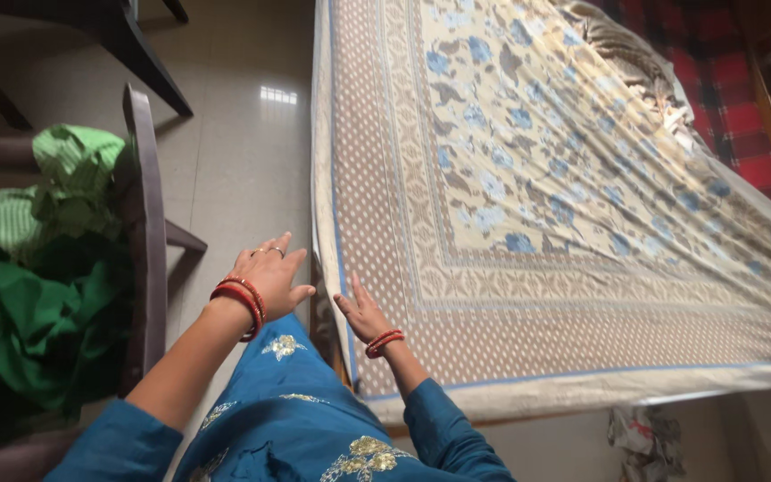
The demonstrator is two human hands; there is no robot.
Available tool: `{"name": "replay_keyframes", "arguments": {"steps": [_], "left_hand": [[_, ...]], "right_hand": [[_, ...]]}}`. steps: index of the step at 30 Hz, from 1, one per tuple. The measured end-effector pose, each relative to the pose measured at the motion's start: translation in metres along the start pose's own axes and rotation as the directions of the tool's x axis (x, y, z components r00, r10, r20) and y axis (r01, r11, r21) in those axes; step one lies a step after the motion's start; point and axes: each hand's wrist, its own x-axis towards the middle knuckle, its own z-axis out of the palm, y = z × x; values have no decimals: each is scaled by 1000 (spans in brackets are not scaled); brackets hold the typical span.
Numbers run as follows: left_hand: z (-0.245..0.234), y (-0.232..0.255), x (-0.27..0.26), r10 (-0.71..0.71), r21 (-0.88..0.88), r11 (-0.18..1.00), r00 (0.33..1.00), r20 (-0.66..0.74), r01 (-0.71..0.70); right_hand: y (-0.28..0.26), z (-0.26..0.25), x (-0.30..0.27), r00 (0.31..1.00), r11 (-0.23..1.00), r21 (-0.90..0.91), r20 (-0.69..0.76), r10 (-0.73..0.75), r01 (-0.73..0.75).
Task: The person spreads a bedsheet over a mattress, tucks the edges into the bed frame, and gathers pillows from the floor.
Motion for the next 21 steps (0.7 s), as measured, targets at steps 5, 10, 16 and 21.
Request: {"name": "replay_keyframes", "arguments": {"steps": [5, 10, 16, 21], "left_hand": [[-45, -27, 38, -51, 23, 998, 999, 9, 51], [-104, -47, 119, -110, 54, 993, 993, 47, 108], [-163, -39, 233, -61, 97, 994, 994, 92, 52], [-163, -12, 324, 62, 171, 980, 975, 214, -100]], "right_hand": [[0, -22, 85, 999, 991, -135, 36, 29, -24], [-9, -71, 193, 997, 981, -183, 25, -68, 71], [10, -136, 279, 996, 968, -246, -81, 32, -51], [66, -164, 270, 966, 977, -150, -231, 116, -153]]}}
